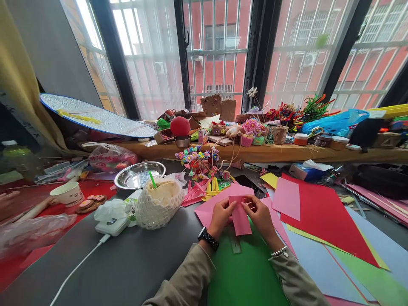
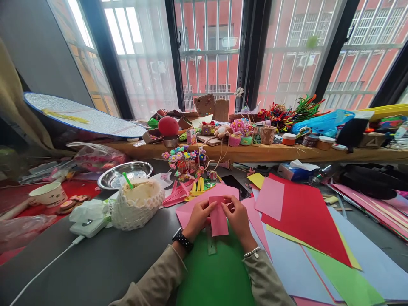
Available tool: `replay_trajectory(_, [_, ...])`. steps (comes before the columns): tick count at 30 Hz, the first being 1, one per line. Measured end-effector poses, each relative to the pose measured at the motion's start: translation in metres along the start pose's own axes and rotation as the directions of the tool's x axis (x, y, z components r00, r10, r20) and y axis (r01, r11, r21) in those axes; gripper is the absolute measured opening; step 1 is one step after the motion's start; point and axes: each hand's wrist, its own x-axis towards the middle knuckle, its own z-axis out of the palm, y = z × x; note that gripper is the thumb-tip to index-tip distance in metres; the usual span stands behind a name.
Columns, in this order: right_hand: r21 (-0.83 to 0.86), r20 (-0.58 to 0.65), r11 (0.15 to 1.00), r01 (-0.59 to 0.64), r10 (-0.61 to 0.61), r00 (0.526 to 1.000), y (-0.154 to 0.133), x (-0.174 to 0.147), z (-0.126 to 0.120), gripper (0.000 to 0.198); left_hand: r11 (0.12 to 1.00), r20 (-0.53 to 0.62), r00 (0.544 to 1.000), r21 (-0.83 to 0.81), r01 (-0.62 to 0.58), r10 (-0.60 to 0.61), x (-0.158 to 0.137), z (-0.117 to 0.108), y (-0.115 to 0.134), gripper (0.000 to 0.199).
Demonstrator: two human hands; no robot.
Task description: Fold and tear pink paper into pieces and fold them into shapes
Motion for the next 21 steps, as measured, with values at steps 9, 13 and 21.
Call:
replay_trajectory(9, [-0.078,-0.053,0.991,0.109,-0.113,0.992,0.0016,-0.0006,0.0015,0.02,1.0,0.001,1.0,0.021,-0.01,0.01,0.002,-0.0006,-0.0042,0.036])
replay_trajectory(13, [-0.103,-0.044,0.979,0.175,-0.18,0.983,0.0036,0.0002,0.0026,0.018,1.0,-0.009,1.0,0.01,-0.025,0.026,0.0032,-0.0014,-0.005,0.034])
replay_trajectory(21, [-0.146,0.045,0.943,0.299,-0.295,0.954,0.0049,-0.0015,0.0047,0.025,0.999,-0.053,0.998,-0.017,-0.045,0.044,0.0039,-0.0025,-0.0042,0.034])
